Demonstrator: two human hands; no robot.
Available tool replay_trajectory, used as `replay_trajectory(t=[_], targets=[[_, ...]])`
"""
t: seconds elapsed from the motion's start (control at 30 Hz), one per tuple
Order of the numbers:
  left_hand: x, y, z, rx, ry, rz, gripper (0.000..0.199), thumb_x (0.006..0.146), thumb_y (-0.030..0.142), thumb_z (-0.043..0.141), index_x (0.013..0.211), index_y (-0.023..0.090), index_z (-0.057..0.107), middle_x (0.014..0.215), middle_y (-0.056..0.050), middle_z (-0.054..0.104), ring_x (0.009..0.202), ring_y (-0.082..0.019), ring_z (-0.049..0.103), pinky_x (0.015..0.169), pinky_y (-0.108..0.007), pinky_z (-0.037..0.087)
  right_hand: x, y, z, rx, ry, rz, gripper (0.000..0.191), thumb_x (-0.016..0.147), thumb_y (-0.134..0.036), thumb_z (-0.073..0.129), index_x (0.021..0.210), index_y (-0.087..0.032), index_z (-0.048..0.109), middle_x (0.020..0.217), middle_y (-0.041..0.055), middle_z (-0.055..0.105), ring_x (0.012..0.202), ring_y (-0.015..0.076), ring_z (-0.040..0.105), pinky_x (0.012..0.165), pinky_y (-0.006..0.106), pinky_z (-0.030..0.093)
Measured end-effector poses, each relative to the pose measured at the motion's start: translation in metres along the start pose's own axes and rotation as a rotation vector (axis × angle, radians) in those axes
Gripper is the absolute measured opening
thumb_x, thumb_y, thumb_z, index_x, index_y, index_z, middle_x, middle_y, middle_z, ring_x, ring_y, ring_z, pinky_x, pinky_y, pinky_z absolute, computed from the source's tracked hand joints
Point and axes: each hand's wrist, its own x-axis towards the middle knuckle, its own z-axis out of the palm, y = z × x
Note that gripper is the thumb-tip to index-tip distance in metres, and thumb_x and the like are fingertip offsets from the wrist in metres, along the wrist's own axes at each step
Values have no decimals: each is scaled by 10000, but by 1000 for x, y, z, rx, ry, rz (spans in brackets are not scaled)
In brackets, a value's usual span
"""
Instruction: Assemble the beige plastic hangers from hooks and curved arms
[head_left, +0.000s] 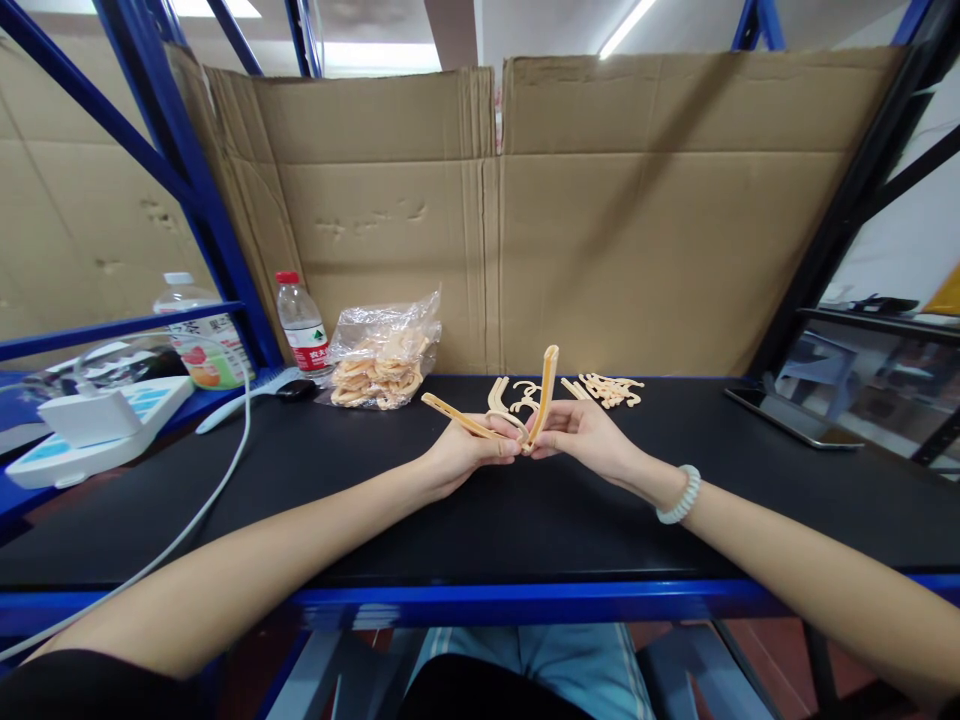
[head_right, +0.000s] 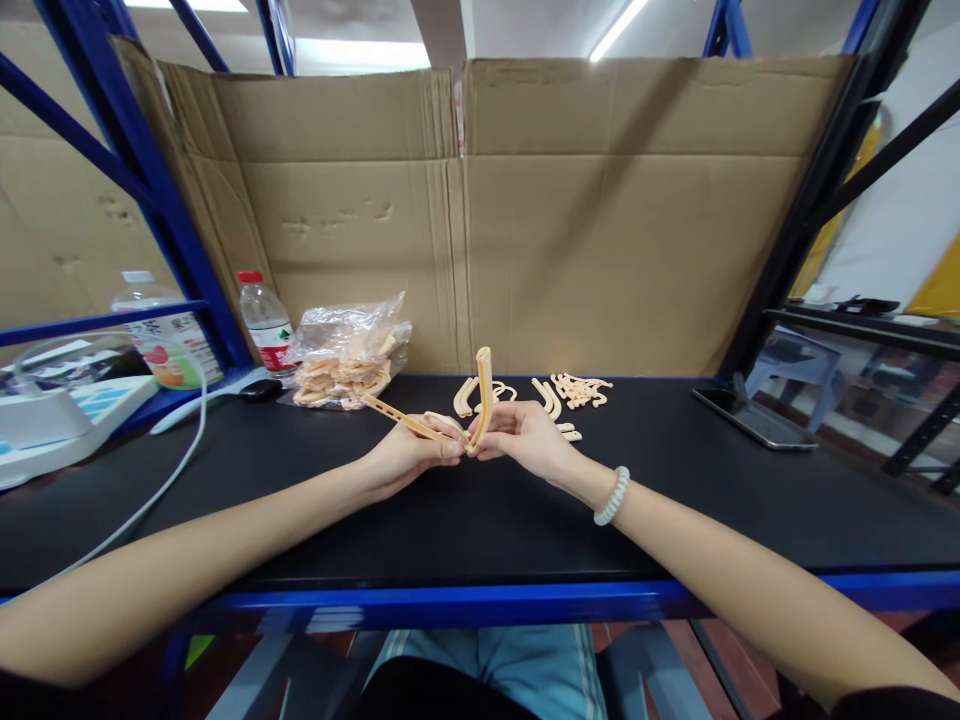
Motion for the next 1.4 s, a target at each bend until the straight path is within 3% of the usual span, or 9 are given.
replay_trajectory(t=[0.13,0.3,0.53,0.73,0.83,0.93,1.03,1.2,1.4], targets=[[-3,-1,6,-65,56,69,246,490,196,865,664,117,710,751,-42,679,668,-124,620,639,-234,498,-1,0,4,-41,70,-66,255,661,-321,771,822,-158,659,773,36,691,731,192,680,743,369,584],[-6,-1,13,-189,130,-7,296,522,224,866,757,113,726,779,-61,701,736,-116,633,697,-197,494,-4,3,14,-49,198,-169,253,652,-350,780,769,-173,641,796,40,695,764,202,677,780,378,567],[-4,1,13,-189,222,-38,334,507,228,879,773,116,711,733,-46,691,685,-105,633,661,-187,511,0,7,16,-43,240,-165,267,687,-344,763,804,-177,591,802,15,641,739,154,632,658,285,567],[-2,15,5,-114,256,-80,258,588,212,846,721,119,646,676,-32,673,615,-95,632,568,-165,509,4,-15,-37,3,102,-22,295,603,-294,825,774,-168,620,777,-1,616,590,95,575,543,229,530],[2,28,-8,-76,193,-131,279,588,185,844,752,115,629,769,-78,702,643,-117,662,578,-170,526,2,-26,-72,-143,14,18,275,575,-273,844,714,-139,649,715,31,641,576,122,601,543,249,545],[8,38,-26,-21,100,-160,298,548,130,848,723,117,606,846,-92,711,689,-117,674,647,-179,535,0,-30,-92,-200,47,13,280,534,-269,861,696,-142,671,723,58,672,634,173,647,551,267,558],[13,44,-41,195,-4,-63,282,554,147,832,706,119,596,852,-83,705,709,-125,670,680,-213,530,2,-25,-95,-173,96,35,284,511,-257,870,682,-145,673,721,66,688,645,192,666,567,281,564],[13,46,-50,936,-198,319,209,699,237,711,856,145,610,761,-37,677,642,-134,633,594,-220,474,8,-8,-86,-101,142,78,306,538,-248,862,748,-118,682,715,70,685,624,160,654,570,252,547],[7,49,-47,1543,-317,560,183,737,174,625,919,186,639,840,-14,682,745,-145,627,659,-211,404,7,-4,-98,-262,-95,175,319,589,-317,824,807,-129,687,761,58,682,649,153,639,611,277,519]])
